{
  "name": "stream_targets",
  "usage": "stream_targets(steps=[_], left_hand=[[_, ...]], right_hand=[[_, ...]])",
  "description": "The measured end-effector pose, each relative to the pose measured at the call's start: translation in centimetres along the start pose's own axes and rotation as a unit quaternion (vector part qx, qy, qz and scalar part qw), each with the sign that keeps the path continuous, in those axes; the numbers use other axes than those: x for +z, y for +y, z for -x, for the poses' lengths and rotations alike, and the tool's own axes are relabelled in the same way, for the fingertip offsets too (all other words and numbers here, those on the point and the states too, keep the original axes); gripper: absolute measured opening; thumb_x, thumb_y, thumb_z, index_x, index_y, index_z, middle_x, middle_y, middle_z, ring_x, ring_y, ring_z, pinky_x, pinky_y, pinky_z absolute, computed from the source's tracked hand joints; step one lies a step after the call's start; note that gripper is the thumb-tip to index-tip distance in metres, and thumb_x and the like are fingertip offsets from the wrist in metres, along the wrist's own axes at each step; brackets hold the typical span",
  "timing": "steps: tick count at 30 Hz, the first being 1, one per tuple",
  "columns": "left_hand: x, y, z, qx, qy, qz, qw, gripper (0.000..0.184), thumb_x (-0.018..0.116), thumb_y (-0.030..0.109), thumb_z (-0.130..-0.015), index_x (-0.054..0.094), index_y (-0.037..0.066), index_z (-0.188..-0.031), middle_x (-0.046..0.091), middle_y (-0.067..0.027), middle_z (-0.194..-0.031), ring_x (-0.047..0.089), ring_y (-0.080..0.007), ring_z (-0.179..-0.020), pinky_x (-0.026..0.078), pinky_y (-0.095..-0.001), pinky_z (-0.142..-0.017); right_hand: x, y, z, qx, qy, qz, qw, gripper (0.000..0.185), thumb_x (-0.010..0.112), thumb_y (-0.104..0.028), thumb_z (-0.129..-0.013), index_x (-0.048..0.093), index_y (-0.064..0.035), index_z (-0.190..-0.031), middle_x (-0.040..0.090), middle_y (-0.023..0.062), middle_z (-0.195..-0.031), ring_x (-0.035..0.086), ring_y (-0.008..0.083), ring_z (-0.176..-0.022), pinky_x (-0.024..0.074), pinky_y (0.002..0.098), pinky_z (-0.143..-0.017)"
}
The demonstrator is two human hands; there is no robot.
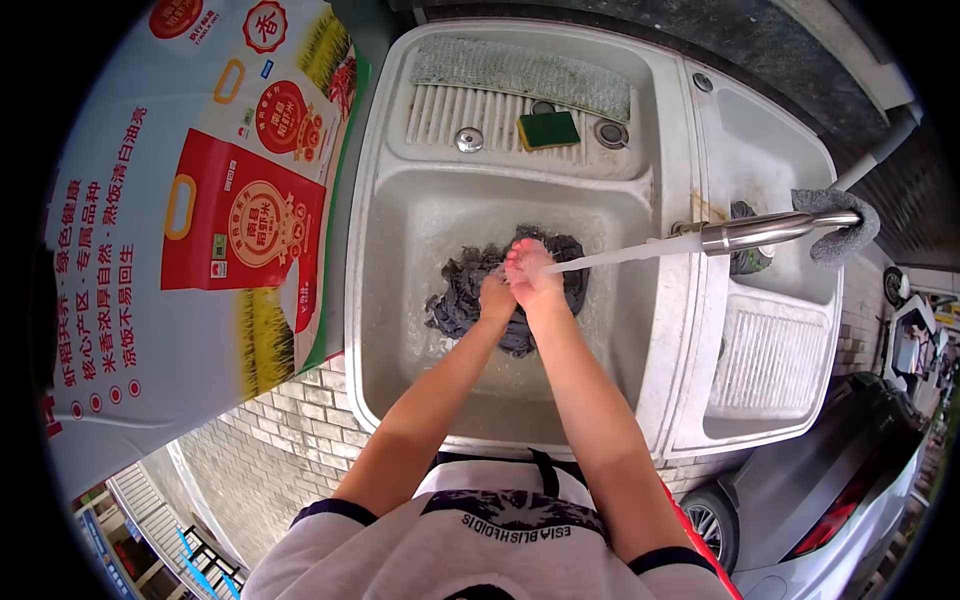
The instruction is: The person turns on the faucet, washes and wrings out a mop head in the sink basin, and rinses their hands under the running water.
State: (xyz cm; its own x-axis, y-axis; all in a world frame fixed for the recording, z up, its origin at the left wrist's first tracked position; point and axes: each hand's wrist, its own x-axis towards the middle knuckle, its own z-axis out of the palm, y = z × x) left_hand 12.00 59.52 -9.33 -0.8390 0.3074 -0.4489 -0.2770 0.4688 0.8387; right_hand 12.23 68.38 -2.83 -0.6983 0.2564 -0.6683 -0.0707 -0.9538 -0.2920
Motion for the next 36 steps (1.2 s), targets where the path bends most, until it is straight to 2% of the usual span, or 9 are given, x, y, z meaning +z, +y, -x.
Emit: stream_targets(steps=[2, 6, 12, 18, 21, 24, 28, 30, 36], left_hand=[[0.3, 3.3, 1.3, -0.042, 0.027, 0.259, 0.965, 0.020, 0.056, 0.021, -0.081, 0.061, 0.008, -0.095, 0.064, -0.0022, -0.088, 0.060, -0.0179, -0.078, 0.046, -0.0270, -0.071], [0.5, 6.9, 0.9, -0.131, -0.066, 0.589, 0.795, 0.008, 0.051, 0.018, -0.085, 0.057, 0.011, -0.085, 0.060, -0.0011, -0.088, 0.058, -0.0141, -0.080, 0.048, -0.0295, -0.075], [1.6, 8.6, 0.1, -0.154, -0.234, 0.648, 0.708, 0.013, 0.049, 0.018, -0.085, 0.057, 0.009, -0.088, 0.060, -0.0053, -0.088, 0.058, -0.0156, -0.080, 0.049, -0.0289, -0.075], [0.6, 11.9, 1.2, -0.187, -0.345, 0.542, 0.743, 0.021, 0.049, 0.016, -0.082, 0.058, 0.001, -0.094, 0.061, -0.0148, -0.096, 0.060, -0.0224, -0.086, 0.050, -0.0342, -0.076], [-0.3, 12.8, 1.5, -0.120, -0.316, 0.497, 0.799, 0.022, 0.050, 0.014, -0.083, 0.058, 0.001, -0.098, 0.061, -0.0141, -0.097, 0.060, -0.0229, -0.089, 0.050, -0.0335, -0.077], [-2.0, 12.0, 1.3, -0.093, -0.298, 0.433, 0.846, 0.023, 0.051, 0.012, -0.083, 0.058, 0.002, -0.103, 0.061, -0.0112, -0.099, 0.060, -0.0228, -0.091, 0.049, -0.0337, -0.078], [-3.8, 6.2, 0.6, -0.105, -0.207, 0.134, 0.963, 0.027, 0.054, 0.018, -0.083, 0.060, 0.014, -0.109, 0.057, -0.0044, -0.111, 0.054, -0.0237, -0.102, 0.043, -0.0377, -0.088], [-5.2, 3.9, 3.2, -0.016, -0.121, -0.321, 0.939, 0.038, 0.060, 0.019, -0.079, 0.056, 0.022, -0.117, 0.048, -0.0047, -0.123, 0.044, -0.0263, -0.112, 0.038, -0.0427, -0.090], [-7.3, -1.0, 7.6, 0.103, -0.117, -0.422, 0.893, 0.069, 0.070, 0.018, -0.070, 0.039, 0.028, -0.131, 0.036, -0.0049, -0.127, 0.037, -0.0298, -0.113, 0.032, -0.0489, -0.092]], right_hand=[[0.8, -1.1, 0.8, 0.003, -0.077, -0.052, 0.996, 0.008, 0.050, 0.000, -0.077, 0.052, -0.0067, -0.079, 0.054, 0.0081, -0.077, 0.050, 0.0205, -0.068, 0.0443, 0.0294, -0.062], [1.5, -2.5, 2.4, -0.001, -0.166, -0.043, 0.985, 0.007, 0.053, -0.007, -0.078, 0.054, -0.0071, -0.085, 0.056, 0.0094, -0.082, 0.052, 0.0226, -0.070, 0.0450, 0.0312, -0.064], [3.3, -5.3, 8.1, -0.028, -0.159, 0.080, 0.984, 0.022, 0.055, -0.013, -0.080, 0.056, -0.0009, -0.098, 0.059, 0.0122, -0.091, 0.056, 0.0232, -0.079, 0.0473, 0.0330, -0.068], [-1.5, -7.5, 11.7, -0.081, -0.083, 0.301, 0.946, 0.025, 0.055, -0.015, -0.081, 0.057, 0.0014, -0.100, 0.061, 0.0093, -0.092, 0.058, 0.0174, -0.080, 0.0468, 0.0292, -0.069], [-9.0, -6.8, 10.6, -0.105, -0.018, 0.658, 0.746, 0.030, 0.055, -0.016, -0.081, 0.056, -0.0005, -0.107, 0.062, 0.0141, -0.097, 0.061, 0.0230, -0.081, 0.0484, 0.0345, -0.072], [-12.4, -4.2, 13.2, -0.160, 0.022, 0.883, 0.440, 0.033, 0.056, -0.020, -0.079, 0.051, -0.0012, -0.106, 0.060, 0.0180, -0.097, 0.061, 0.0321, -0.087, 0.0485, 0.0393, -0.077], [-13.2, -2.3, 14.6, -0.027, 0.038, 0.908, 0.416, 0.037, 0.054, -0.018, -0.079, 0.041, -0.0016, -0.110, 0.059, 0.0214, -0.099, 0.059, 0.0367, -0.092, 0.0472, 0.0424, -0.082], [-13.7, -1.8, 14.3, -0.023, 0.064, 0.917, 0.393, 0.036, 0.056, -0.019, -0.078, 0.045, -0.0012, -0.107, 0.059, 0.0221, -0.097, 0.060, 0.0368, -0.090, 0.0469, 0.0436, -0.080], [-14.0, -2.3, 14.4, -0.012, 0.061, 0.907, 0.418, 0.029, 0.058, -0.021, -0.075, 0.053, -0.0017, -0.096, 0.061, 0.0225, -0.088, 0.060, 0.0376, -0.088, 0.0464, 0.0450, -0.077]])
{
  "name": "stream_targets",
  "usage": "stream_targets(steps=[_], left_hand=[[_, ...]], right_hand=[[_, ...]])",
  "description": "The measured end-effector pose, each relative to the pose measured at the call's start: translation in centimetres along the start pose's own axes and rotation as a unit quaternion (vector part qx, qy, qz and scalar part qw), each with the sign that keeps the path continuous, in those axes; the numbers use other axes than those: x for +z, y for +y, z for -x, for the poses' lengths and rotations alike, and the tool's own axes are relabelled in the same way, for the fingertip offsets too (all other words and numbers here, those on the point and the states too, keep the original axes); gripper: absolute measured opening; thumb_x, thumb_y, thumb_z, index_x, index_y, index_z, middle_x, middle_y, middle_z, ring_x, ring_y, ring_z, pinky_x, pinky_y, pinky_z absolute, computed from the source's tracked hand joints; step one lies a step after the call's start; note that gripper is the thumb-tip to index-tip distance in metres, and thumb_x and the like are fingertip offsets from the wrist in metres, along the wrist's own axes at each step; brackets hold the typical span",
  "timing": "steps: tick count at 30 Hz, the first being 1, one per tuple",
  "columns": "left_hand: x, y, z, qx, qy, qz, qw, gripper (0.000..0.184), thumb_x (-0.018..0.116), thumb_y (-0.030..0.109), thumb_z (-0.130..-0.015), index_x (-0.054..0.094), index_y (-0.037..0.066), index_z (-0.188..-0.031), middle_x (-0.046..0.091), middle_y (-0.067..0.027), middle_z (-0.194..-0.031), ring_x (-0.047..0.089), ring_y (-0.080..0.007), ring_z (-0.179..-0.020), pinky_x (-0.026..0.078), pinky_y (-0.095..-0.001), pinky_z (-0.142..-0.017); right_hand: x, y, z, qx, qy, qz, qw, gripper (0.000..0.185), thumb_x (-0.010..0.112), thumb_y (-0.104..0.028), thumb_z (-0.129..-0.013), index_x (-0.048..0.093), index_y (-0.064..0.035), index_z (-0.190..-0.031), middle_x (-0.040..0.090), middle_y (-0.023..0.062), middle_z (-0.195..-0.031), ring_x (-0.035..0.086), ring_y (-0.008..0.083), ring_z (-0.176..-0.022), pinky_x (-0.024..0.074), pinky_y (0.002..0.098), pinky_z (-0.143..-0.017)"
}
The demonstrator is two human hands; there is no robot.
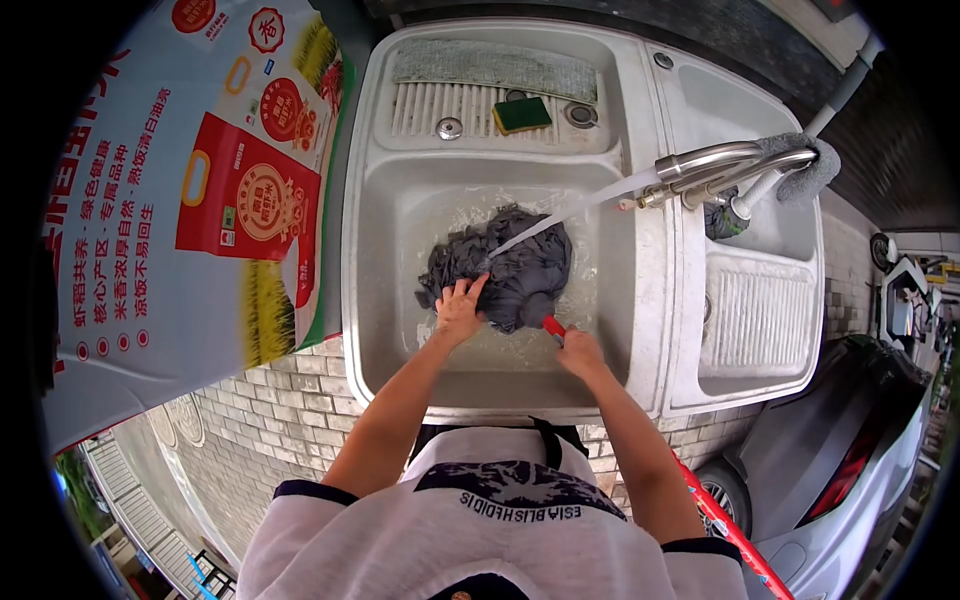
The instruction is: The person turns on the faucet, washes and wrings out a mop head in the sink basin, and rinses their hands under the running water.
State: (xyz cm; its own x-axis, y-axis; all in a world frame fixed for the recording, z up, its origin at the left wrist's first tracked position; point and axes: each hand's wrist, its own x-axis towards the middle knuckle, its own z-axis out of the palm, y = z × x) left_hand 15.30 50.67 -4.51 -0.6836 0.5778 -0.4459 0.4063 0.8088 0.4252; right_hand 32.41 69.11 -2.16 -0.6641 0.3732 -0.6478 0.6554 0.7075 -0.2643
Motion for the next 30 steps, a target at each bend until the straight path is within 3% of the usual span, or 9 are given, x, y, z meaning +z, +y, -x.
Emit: stream_targets(steps=[3, 7, 9, 10, 13, 14, 18, 26, 30], left_hand=[[0.7, -1.7, 0.3, -0.031, 0.018, 0.034, 0.999, 0.071, 0.069, 0.019, -0.070, 0.036, 0.028, -0.133, 0.034, -0.0072, -0.126, 0.037, -0.0317, -0.112, 0.032, -0.0486, -0.093], [3.6, -3.3, -0.1, -0.203, 0.138, 0.204, 0.948, 0.074, 0.072, 0.033, -0.070, 0.035, 0.029, -0.134, 0.030, -0.0097, -0.128, 0.036, -0.0327, -0.114, 0.032, -0.0502, -0.093], [5.7, -4.1, -0.8, -0.301, 0.218, 0.349, 0.860, 0.080, 0.073, 0.043, -0.068, 0.032, 0.029, -0.135, 0.028, -0.0102, -0.130, 0.035, -0.0328, -0.117, 0.032, -0.0542, -0.093], [1.7, -2.0, 0.7, -0.382, 0.111, 0.566, 0.722, 0.095, 0.070, 0.062, -0.062, 0.025, 0.025, -0.138, 0.019, -0.0087, -0.140, 0.027, -0.0349, -0.125, 0.029, -0.0616, -0.094], [-0.6, 0.1, 1.7, -0.315, -0.052, 0.781, 0.536, 0.100, 0.062, 0.069, -0.064, 0.018, 0.021, -0.141, 0.015, -0.0081, -0.146, 0.025, -0.0368, -0.129, 0.026, -0.0667, -0.093], [-1.4, 0.6, 2.0, -0.153, -0.129, 0.875, 0.441, 0.095, 0.055, 0.072, -0.067, 0.025, 0.016, -0.139, 0.026, -0.0083, -0.143, 0.030, -0.0333, -0.128, 0.027, -0.0598, -0.099], [-5.6, 3.1, 1.5, -0.103, -0.082, 0.925, 0.356, 0.078, 0.062, 0.058, -0.073, 0.042, 0.008, -0.129, 0.045, -0.0087, -0.131, 0.042, -0.0239, -0.121, 0.035, -0.0409, -0.100], [-14.4, 5.2, 0.1, -0.060, -0.093, 0.928, 0.355, 0.037, 0.069, 0.027, -0.078, 0.051, 0.016, -0.109, 0.054, -0.0063, -0.114, 0.050, -0.0261, -0.110, 0.041, -0.0486, -0.092], [-17.8, 6.9, -0.6, -0.030, -0.058, 0.923, 0.380, 0.039, 0.067, 0.016, -0.079, 0.046, 0.015, -0.112, 0.054, -0.0062, -0.111, 0.054, -0.0249, -0.104, 0.046, -0.0460, -0.086]], right_hand=[[-1.4, -0.4, 1.7, -0.029, -0.013, -0.057, 0.998, 0.028, 0.060, -0.022, -0.074, 0.056, 0.0020, -0.089, 0.060, 0.0262, -0.082, 0.059, 0.0394, -0.085, 0.0464, 0.0443, -0.074], [-4.3, -2.4, 5.1, -0.011, -0.055, -0.178, 0.982, 0.032, 0.063, -0.024, -0.073, 0.055, 0.0044, -0.084, 0.058, 0.0281, -0.079, 0.059, 0.0414, -0.081, 0.0454, 0.0431, -0.071], [-5.4, -3.0, 6.9, -0.023, -0.057, -0.190, 0.980, 0.030, 0.064, -0.023, -0.074, 0.053, 0.0036, -0.083, 0.058, 0.0234, -0.072, 0.060, 0.0356, -0.071, 0.0456, 0.0404, -0.064], [-6.4, -3.4, 7.3, -0.033, -0.055, -0.192, 0.979, 0.030, 0.064, -0.022, -0.074, 0.052, 0.0033, -0.083, 0.058, 0.0211, -0.069, 0.060, 0.0326, -0.066, 0.0457, 0.0390, -0.060], [-9.6, -5.6, 9.8, -0.008, -0.101, -0.288, 0.952, 0.021, 0.063, -0.016, -0.080, 0.049, -0.0015, -0.087, 0.046, 0.0025, -0.057, 0.045, 0.0096, -0.046, 0.0350, 0.0261, -0.041], [-10.8, -6.4, 10.5, -0.010, -0.109, -0.315, 0.943, 0.016, 0.061, -0.012, -0.082, 0.049, -0.0028, -0.086, 0.043, -0.0007, -0.058, 0.041, 0.0066, -0.046, 0.0322, 0.0237, -0.041], [-13.3, -7.2, 12.3, -0.036, -0.111, -0.377, 0.919, 0.014, 0.060, -0.010, -0.083, 0.049, -0.0029, -0.087, 0.044, -0.0016, -0.060, 0.039, 0.0056, -0.046, 0.0312, 0.0222, -0.041], [-17.6, -6.6, 14.5, -0.042, -0.090, -0.463, 0.881, 0.022, 0.063, -0.010, -0.082, 0.051, -0.0016, -0.099, 0.047, -0.0015, -0.067, 0.042, 0.0049, -0.049, 0.0344, 0.0208, -0.043], [-16.4, -6.6, 13.5, -0.063, 0.022, -0.412, 0.909, 0.029, 0.063, -0.010, -0.082, 0.050, -0.0028, -0.107, 0.049, 0.0009, -0.064, 0.047, 0.0081, -0.048, 0.0390, 0.0234, -0.046]])
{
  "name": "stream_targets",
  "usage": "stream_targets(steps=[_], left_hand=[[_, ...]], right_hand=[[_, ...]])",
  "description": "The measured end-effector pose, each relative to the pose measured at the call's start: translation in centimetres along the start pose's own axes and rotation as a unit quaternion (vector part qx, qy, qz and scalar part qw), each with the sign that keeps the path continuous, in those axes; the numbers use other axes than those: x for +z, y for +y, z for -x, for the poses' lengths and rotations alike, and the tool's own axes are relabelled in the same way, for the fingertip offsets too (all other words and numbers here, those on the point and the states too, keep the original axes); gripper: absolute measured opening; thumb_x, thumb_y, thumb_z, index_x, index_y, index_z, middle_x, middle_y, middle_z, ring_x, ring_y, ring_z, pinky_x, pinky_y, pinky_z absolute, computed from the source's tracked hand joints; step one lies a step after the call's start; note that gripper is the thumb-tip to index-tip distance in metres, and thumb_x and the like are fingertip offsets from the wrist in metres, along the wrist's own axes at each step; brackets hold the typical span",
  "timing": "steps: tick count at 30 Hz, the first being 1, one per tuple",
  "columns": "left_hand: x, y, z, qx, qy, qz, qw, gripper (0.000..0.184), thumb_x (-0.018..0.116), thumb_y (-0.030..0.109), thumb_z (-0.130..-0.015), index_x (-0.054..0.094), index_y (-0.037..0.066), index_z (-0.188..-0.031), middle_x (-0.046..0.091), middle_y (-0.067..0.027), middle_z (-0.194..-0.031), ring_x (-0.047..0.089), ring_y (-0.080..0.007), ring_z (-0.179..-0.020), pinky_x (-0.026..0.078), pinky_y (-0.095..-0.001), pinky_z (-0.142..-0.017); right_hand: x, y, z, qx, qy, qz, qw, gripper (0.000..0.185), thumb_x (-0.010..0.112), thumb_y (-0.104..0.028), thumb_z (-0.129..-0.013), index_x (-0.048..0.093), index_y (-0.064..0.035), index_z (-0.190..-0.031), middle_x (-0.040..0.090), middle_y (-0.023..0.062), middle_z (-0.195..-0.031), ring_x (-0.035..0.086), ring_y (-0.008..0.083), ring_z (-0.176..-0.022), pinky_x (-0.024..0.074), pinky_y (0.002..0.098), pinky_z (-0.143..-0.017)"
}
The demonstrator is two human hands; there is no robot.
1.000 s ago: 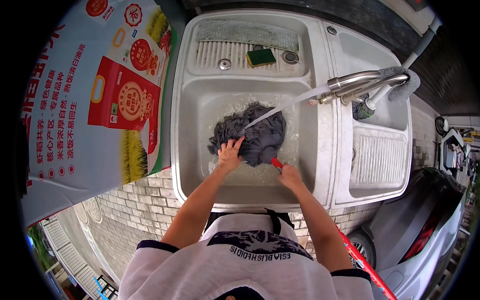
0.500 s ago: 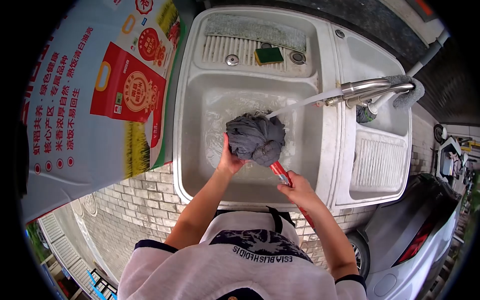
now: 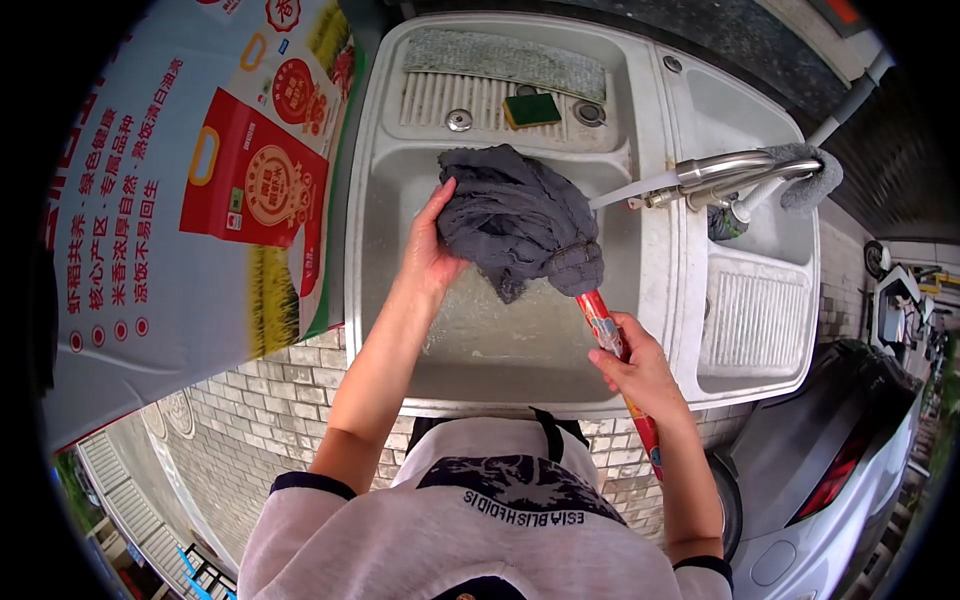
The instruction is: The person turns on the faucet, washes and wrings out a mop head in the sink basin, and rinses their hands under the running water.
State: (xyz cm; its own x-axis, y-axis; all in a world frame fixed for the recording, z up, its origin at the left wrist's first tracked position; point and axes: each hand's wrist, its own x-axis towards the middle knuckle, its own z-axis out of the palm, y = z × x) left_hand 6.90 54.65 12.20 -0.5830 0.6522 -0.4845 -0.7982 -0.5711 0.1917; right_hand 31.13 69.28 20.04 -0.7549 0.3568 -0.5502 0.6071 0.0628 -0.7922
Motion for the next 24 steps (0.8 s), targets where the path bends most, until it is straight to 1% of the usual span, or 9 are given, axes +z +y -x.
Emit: stream_targets(steps=[3, 4, 7, 9, 11, 14, 17, 20, 24], left_hand=[[1.3, 0.0, -0.2, 0.087, 0.012, -0.144, 0.986, 0.043, 0.066, 0.009, -0.078, 0.043, 0.015, -0.114, 0.054, -0.0060, -0.108, 0.058, -0.0224, -0.097, 0.050, -0.0422, -0.081], [1.9, 0.1, 0.1, 0.089, 0.018, -0.215, 0.973, 0.045, 0.065, 0.000, -0.075, 0.047, 0.012, -0.114, 0.056, -0.0054, -0.102, 0.059, -0.0174, -0.089, 0.050, -0.0328, -0.077], [0.0, -0.5, -2.2, 0.156, -0.071, -0.404, 0.898, 0.041, 0.062, -0.003, -0.076, 0.055, 0.011, -0.113, 0.060, -0.0035, -0.101, 0.061, -0.0127, -0.086, 0.053, -0.0276, -0.068], [-1.5, -1.9, -3.4, 0.169, -0.059, -0.442, 0.879, 0.040, 0.060, -0.008, -0.075, 0.058, 0.010, -0.111, 0.061, -0.0015, -0.094, 0.059, -0.0087, -0.076, 0.050, -0.0211, -0.062], [-3.6, -2.5, -4.4, 0.156, -0.008, -0.486, 0.860, 0.042, 0.062, -0.007, -0.074, 0.059, 0.011, -0.112, 0.061, -0.0026, -0.093, 0.058, -0.0085, -0.073, 0.049, -0.0221, -0.059], [-5.5, -2.5, -4.2, 0.166, 0.053, -0.586, 0.792, 0.040, 0.066, -0.002, -0.073, 0.060, 0.012, -0.110, 0.061, -0.0017, -0.086, 0.057, -0.0084, -0.068, 0.048, -0.0230, -0.055], [-6.6, -2.3, -4.2, 0.157, 0.077, -0.664, 0.727, 0.034, 0.070, 0.003, -0.069, 0.065, 0.012, -0.102, 0.063, -0.0067, -0.079, 0.059, -0.0148, -0.070, 0.047, -0.0281, -0.065], [-6.1, -2.7, -4.3, 0.189, 0.065, -0.715, 0.670, 0.026, 0.072, 0.012, -0.072, 0.066, 0.010, -0.098, 0.057, -0.0017, -0.066, 0.055, -0.0091, -0.059, 0.045, -0.0244, -0.051], [-2.6, -2.6, -3.8, 0.295, 0.042, -0.785, 0.543, 0.024, 0.071, 0.023, -0.073, 0.067, 0.010, -0.093, 0.059, -0.0069, -0.068, 0.058, -0.0182, -0.059, 0.046, -0.0307, -0.054]], right_hand=[[0.9, 1.9, -1.7, -0.006, 0.035, 0.094, 0.995, 0.027, 0.060, -0.013, -0.084, 0.050, -0.0030, -0.107, 0.050, 0.0045, -0.059, 0.049, 0.0116, -0.047, 0.0404, 0.0266, -0.045], [1.1, 2.8, -2.6, -0.001, 0.037, 0.132, 0.991, 0.026, 0.058, -0.014, -0.085, 0.050, -0.0029, -0.107, 0.050, 0.0059, -0.058, 0.050, 0.0128, -0.047, 0.0407, 0.0277, -0.045], [1.2, 7.6, -6.4, 0.046, -0.007, 0.092, 0.995, 0.024, 0.056, -0.017, -0.087, 0.053, -0.0018, -0.104, 0.049, 0.0080, -0.055, 0.052, 0.0147, -0.046, 0.0407, 0.0295, -0.043], [1.7, 9.0, -7.7, 0.089, -0.003, 0.068, 0.994, 0.022, 0.056, -0.019, -0.087, 0.055, -0.0007, -0.099, 0.050, 0.0066, -0.057, 0.052, 0.0141, -0.047, 0.0402, 0.0291, -0.041], [1.6, 10.6, -8.6, 0.129, -0.015, 0.035, 0.991, 0.021, 0.056, -0.020, -0.087, 0.055, -0.0011, -0.097, 0.050, 0.0057, -0.058, 0.051, 0.0137, -0.047, 0.0401, 0.0283, -0.041], [0.9, 11.0, -8.2, 0.190, -0.022, -0.016, 0.981, 0.021, 0.056, -0.021, -0.087, 0.056, -0.0023, -0.097, 0.050, 0.0041, -0.060, 0.050, 0.0130, -0.047, 0.0395, 0.0272, -0.041], [0.2, 12.8, -8.3, 0.197, -0.039, -0.027, 0.979, 0.021, 0.057, -0.021, -0.086, 0.057, -0.0032, -0.098, 0.049, 0.0034, -0.060, 0.048, 0.0124, -0.047, 0.0392, 0.0266, -0.041], [0.3, 13.5, -8.5, 0.205, -0.034, -0.023, 0.978, 0.021, 0.057, -0.021, -0.086, 0.057, -0.0030, -0.097, 0.049, 0.0034, -0.060, 0.048, 0.0122, -0.046, 0.0389, 0.0269, -0.040], [0.6, 14.1, -8.3, 0.189, -0.035, -0.001, 0.981, 0.020, 0.058, -0.020, -0.086, 0.057, -0.0029, -0.097, 0.048, 0.0032, -0.060, 0.048, 0.0123, -0.046, 0.0388, 0.0272, -0.040]])
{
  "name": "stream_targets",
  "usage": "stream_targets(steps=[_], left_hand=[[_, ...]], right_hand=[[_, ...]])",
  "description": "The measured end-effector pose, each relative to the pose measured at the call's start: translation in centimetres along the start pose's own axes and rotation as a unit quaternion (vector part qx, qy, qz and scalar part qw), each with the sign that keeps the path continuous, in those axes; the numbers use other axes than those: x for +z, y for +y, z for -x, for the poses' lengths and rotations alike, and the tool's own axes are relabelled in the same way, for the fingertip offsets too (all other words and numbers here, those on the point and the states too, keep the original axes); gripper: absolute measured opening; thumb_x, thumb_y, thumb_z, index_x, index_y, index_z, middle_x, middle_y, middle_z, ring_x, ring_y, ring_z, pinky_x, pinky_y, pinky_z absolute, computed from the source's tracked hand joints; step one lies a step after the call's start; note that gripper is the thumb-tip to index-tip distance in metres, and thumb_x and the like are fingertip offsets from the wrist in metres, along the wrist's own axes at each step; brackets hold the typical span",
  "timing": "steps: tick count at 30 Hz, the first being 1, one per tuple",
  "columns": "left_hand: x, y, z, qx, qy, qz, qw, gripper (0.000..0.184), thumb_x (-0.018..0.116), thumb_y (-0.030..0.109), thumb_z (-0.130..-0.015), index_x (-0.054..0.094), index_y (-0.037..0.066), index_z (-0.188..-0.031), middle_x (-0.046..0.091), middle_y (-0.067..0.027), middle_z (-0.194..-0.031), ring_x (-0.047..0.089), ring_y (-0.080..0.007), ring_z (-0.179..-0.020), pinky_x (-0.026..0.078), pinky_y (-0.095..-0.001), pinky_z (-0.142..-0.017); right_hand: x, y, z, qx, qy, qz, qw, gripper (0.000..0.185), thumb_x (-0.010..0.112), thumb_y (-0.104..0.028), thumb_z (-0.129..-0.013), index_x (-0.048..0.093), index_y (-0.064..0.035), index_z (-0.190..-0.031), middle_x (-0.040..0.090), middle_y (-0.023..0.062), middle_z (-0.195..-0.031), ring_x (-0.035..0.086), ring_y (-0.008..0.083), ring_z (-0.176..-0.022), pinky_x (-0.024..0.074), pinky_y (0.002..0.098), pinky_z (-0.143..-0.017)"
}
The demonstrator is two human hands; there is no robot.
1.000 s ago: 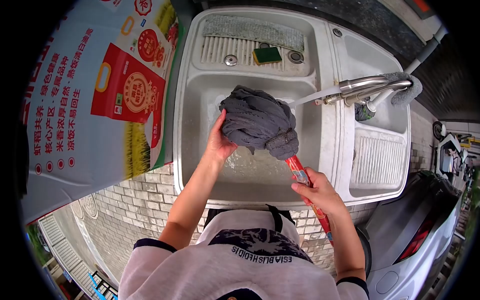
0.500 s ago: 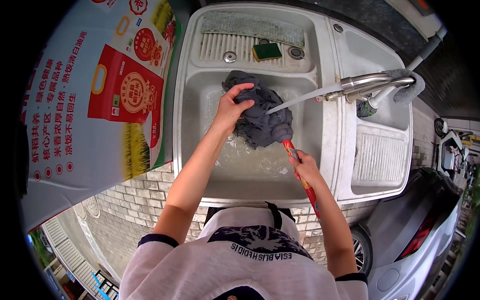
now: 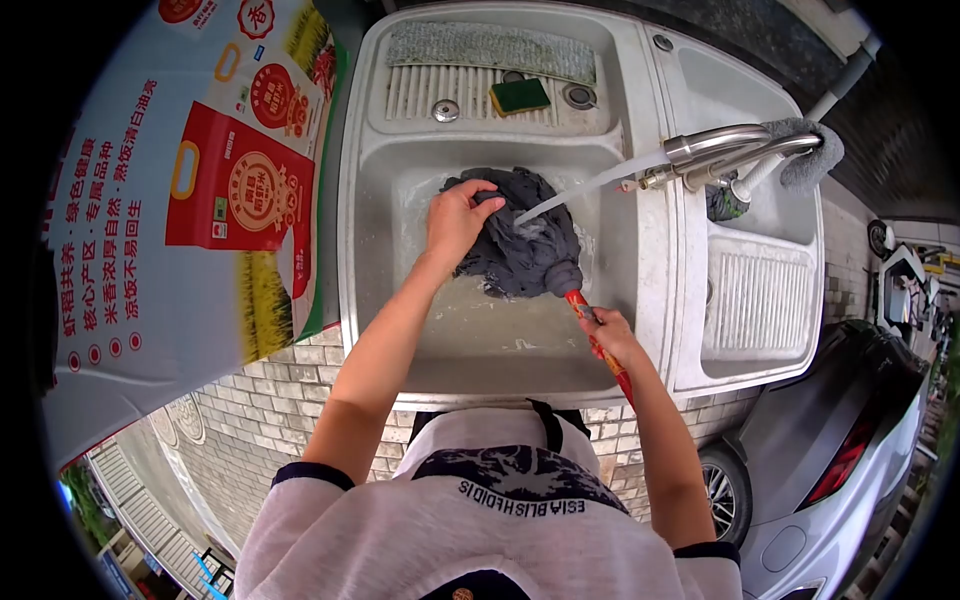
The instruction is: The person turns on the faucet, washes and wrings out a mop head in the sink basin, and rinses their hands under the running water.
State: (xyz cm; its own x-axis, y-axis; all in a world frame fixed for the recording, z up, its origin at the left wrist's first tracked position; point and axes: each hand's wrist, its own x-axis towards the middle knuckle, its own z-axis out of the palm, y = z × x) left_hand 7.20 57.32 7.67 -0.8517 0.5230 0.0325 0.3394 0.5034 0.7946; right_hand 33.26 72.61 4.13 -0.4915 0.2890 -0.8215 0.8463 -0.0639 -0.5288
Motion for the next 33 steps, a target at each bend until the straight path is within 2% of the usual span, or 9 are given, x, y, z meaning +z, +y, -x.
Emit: stream_targets(steps=[8, 11, 14, 17, 18, 20, 25, 28, 33], left_hand=[[0.5, 4.0, -1.7, 0.174, 0.004, -0.082, 0.981, 0.026, 0.066, 0.035, -0.076, 0.064, 0.009, -0.076, 0.063, -0.0081, -0.075, 0.060, -0.0298, -0.066, 0.045, -0.0407, -0.058], [1.4, 4.3, -2.1, 0.166, 0.002, -0.066, 0.984, 0.028, 0.065, 0.036, -0.077, 0.062, 0.008, -0.075, 0.060, -0.0096, -0.069, 0.057, -0.0317, -0.062, 0.044, -0.0398, -0.056], [2.1, 3.6, -2.3, 0.106, -0.044, -0.009, 0.993, 0.031, 0.063, 0.035, -0.081, 0.060, 0.006, -0.071, 0.056, -0.0060, -0.057, 0.053, -0.0240, -0.049, 0.041, -0.0321, -0.048], [2.6, 2.0, -2.2, -0.119, -0.179, 0.290, 0.933, 0.035, 0.060, 0.034, -0.085, 0.058, 0.005, -0.067, 0.049, 0.0009, -0.051, 0.044, -0.0112, -0.041, 0.035, -0.0238, -0.043], [2.4, 2.0, -1.7, -0.111, -0.186, 0.361, 0.907, 0.034, 0.059, 0.033, -0.087, 0.057, 0.007, -0.065, 0.046, 0.0050, -0.053, 0.039, -0.0030, -0.042, 0.030, -0.0202, -0.040], [2.4, 2.1, -1.1, -0.151, -0.204, 0.393, 0.884, 0.033, 0.060, 0.032, -0.086, 0.057, 0.007, -0.065, 0.046, 0.0042, -0.052, 0.040, -0.0044, -0.042, 0.031, -0.0206, -0.040], [2.9, 2.2, 0.1, -0.179, -0.228, 0.430, 0.855, 0.030, 0.060, 0.031, -0.086, 0.057, 0.007, -0.069, 0.047, 0.0037, -0.053, 0.041, -0.0051, -0.043, 0.033, -0.0195, -0.042], [2.0, 2.2, 0.1, -0.151, -0.229, 0.423, 0.864, 0.024, 0.059, 0.027, -0.087, 0.061, 0.006, -0.077, 0.049, 0.0038, -0.056, 0.044, -0.0044, -0.048, 0.036, -0.0183, -0.047], [0.7, 2.5, -0.2, -0.122, -0.230, 0.405, 0.876, 0.016, 0.058, 0.018, -0.087, 0.065, 0.007, -0.096, 0.057, 0.0040, -0.070, 0.049, -0.0029, -0.060, 0.041, -0.0169, -0.056]], right_hand=[[0.2, 3.6, -1.9, -0.061, 0.001, -0.013, 0.998, 0.021, 0.058, -0.020, -0.086, 0.056, -0.0034, -0.099, 0.049, 0.0040, -0.060, 0.048, 0.0133, -0.045, 0.0400, 0.0291, -0.041], [0.7, 2.0, -0.5, -0.070, 0.038, 0.051, 0.995, 0.024, 0.058, -0.020, -0.085, 0.055, -0.0026, -0.102, 0.053, 0.0071, -0.061, 0.054, 0.0160, -0.050, 0.0426, 0.0305, -0.045], [0.8, 2.3, -1.0, -0.104, 0.089, 0.201, 0.970, 0.028, 0.058, -0.020, -0.084, 0.056, -0.0051, -0.108, 0.059, 0.0128, -0.073, 0.060, 0.0190, -0.061, 0.0464, 0.0311, -0.052], [1.6, 2.2, -1.3, -0.359, 0.334, 0.419, 0.764, 0.033, 0.060, -0.015, -0.082, 0.055, -0.0062, -0.113, 0.060, 0.0157, -0.091, 0.063, 0.0207, -0.076, 0.0489, 0.0323, -0.061], [1.8, 1.1, -1.3, -0.354, 0.292, 0.307, 0.834, 0.034, 0.061, -0.013, -0.081, 0.055, -0.0060, -0.114, 0.059, 0.0151, -0.094, 0.062, 0.0197, -0.076, 0.0488, 0.0315, -0.062], [2.3, -3.6, -0.8, -0.326, 0.192, 0.067, 0.923, 0.036, 0.062, -0.008, -0.079, 0.055, -0.0055, -0.114, 0.058, 0.0137, -0.099, 0.060, 0.0177, -0.077, 0.0484, 0.0299, -0.066], [4.8, -11.6, -0.7, -0.413, 0.169, -0.090, 0.891, 0.031, 0.063, -0.003, -0.078, 0.059, -0.0024, -0.109, 0.059, 0.0085, -0.094, 0.052, 0.0111, -0.065, 0.0439, 0.0222, -0.058], [4.6, -12.1, -2.5, -0.364, 0.098, -0.123, 0.918, 0.026, 0.064, -0.006, -0.078, 0.062, -0.0009, -0.104, 0.061, 0.0047, -0.086, 0.049, 0.0086, -0.060, 0.0419, 0.0219, -0.054], [4.0, -13.6, -2.6, -0.322, 0.130, -0.157, 0.925, 0.015, 0.065, -0.010, -0.080, 0.067, -0.0001, -0.090, 0.058, -0.0012, -0.066, 0.044, 0.0060, -0.053, 0.0371, 0.0207, -0.049]])
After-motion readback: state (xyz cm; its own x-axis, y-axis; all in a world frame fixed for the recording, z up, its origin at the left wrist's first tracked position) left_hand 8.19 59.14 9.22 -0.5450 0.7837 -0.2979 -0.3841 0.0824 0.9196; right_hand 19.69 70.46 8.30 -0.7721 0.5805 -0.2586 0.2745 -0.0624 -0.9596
